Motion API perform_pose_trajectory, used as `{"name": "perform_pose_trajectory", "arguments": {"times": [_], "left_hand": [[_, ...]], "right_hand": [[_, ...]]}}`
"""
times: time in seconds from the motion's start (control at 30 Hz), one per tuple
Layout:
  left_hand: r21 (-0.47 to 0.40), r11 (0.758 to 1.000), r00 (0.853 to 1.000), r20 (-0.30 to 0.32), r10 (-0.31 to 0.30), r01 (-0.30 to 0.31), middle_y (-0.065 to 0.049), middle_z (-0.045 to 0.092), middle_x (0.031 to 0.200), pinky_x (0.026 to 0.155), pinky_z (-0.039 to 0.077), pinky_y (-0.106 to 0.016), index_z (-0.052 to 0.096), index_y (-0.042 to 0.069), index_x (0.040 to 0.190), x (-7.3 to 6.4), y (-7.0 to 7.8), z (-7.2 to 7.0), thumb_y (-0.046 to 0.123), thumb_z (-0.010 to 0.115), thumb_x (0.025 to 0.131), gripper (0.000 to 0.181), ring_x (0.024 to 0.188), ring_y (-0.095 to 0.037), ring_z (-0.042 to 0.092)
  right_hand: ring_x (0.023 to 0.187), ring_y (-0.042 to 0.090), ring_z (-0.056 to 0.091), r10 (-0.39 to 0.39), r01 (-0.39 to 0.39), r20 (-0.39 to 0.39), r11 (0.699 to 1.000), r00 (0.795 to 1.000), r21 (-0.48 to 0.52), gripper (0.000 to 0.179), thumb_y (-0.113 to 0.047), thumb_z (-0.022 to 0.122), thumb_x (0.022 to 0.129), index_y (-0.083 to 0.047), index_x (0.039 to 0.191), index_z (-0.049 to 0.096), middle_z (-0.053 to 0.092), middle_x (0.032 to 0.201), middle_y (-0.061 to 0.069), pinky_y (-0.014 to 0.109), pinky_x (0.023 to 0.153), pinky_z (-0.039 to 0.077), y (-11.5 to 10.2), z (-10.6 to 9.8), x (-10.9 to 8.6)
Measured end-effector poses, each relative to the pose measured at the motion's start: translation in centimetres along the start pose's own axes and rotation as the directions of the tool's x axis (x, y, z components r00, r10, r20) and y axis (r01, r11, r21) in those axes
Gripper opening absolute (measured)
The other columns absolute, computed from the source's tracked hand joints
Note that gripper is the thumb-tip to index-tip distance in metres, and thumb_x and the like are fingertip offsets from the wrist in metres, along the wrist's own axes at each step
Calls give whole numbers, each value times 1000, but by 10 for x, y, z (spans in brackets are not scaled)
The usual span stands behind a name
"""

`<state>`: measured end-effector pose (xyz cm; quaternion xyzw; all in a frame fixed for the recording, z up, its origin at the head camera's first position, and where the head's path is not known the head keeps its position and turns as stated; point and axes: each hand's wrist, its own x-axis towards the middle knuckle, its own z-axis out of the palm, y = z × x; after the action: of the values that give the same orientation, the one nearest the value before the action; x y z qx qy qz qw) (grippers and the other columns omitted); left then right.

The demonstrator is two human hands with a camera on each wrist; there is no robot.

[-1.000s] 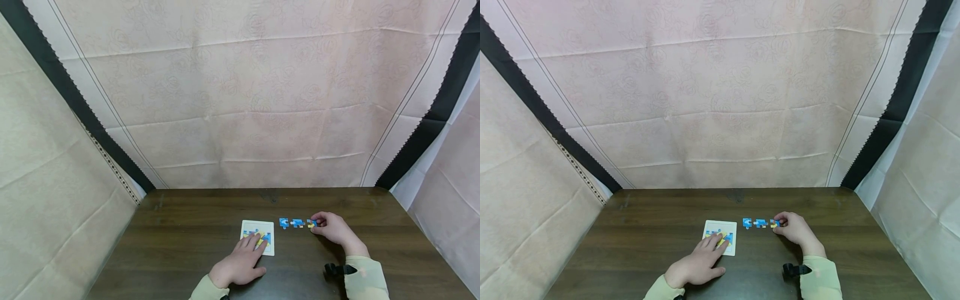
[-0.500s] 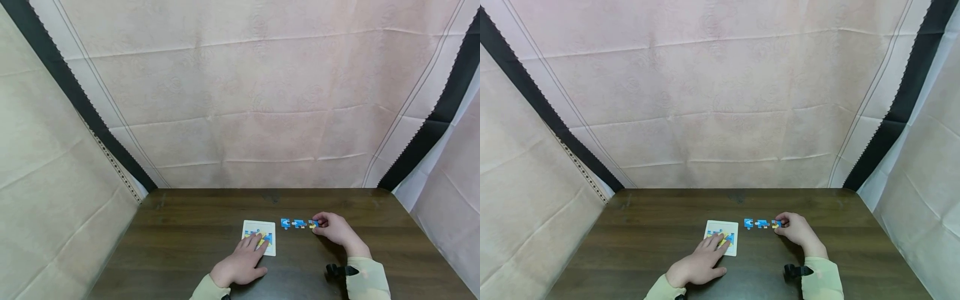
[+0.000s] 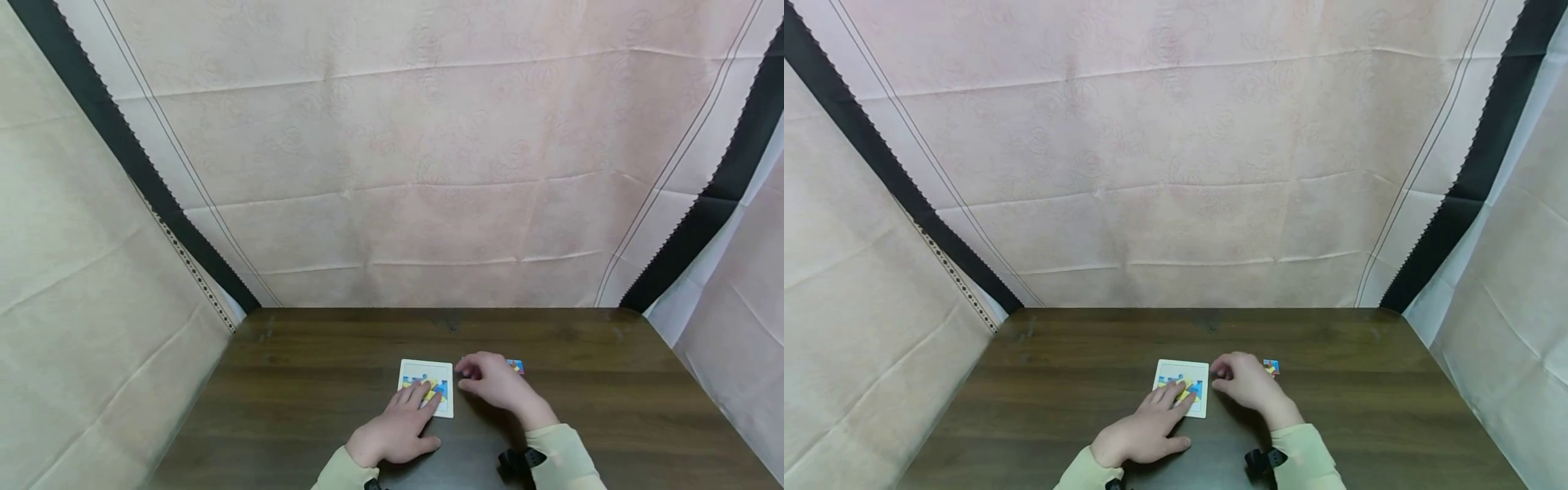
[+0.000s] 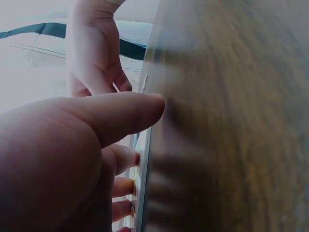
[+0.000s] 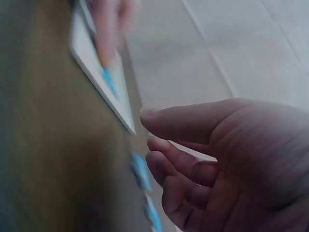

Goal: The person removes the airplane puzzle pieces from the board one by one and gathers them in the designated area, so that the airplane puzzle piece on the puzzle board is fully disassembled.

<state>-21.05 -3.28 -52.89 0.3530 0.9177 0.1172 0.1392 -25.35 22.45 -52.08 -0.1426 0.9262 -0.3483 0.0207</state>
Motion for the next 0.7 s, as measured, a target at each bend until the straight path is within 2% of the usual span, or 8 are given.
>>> {"name": "perform_pose_trajectory", "arguments": {"times": [0.1, 0.27, 0.5, 0.7], "left_hand": [[-10, 1000, 1000, -1, 11, -11, -12, 23, 175, 128, 21, -53, 34, 13, 169, 1, -2, 0, 50, 61, 106, 77, 163, -33, 16], [-32, 999, 999, -1, 37, -37, -16, 22, 175, 128, 19, -55, 34, 10, 169, 1, -6, 1, 47, 59, 108, 76, 162, -37, 15], [-67, 996, 998, -19, 58, -59, -12, 24, 176, 128, 24, -50, 45, 13, 164, -11, -8, -6, 45, 61, 108, 67, 163, -33, 18], [-145, 986, 996, 20, 85, -81, -9, 25, 176, 127, 27, -45, 46, 11, 164, -22, -14, -13, 45, 56, 110, 64, 163, -30, 18]], "right_hand": [[79, 11, 59, -32, 32, 39, 999, 999, -15, 12, -15, 84, 94, -14, 104, 79, 66, 87, -9, 33, 72, 54, -7, 15, 4], [75, 11, 57, -31, 34, 40, 997, 999, -74, 14, -16, 87, 90, -14, 100, 78, 64, 83, -9, 36, 73, 55, -10, 28, 6], [78, 14, 57, 55, -51, 53, 996, 997, -74, 15, -14, 88, 90, -14, 101, 77, 65, 86, -6, 41, 78, 56, -18, 30, 5], [78, 14, 56, 95, -90, 48, 991, 994, -95, 15, -15, 88, 90, -16, 101, 77, 63, 85, -6, 40, 77, 53, -20, 27, 4]]}}
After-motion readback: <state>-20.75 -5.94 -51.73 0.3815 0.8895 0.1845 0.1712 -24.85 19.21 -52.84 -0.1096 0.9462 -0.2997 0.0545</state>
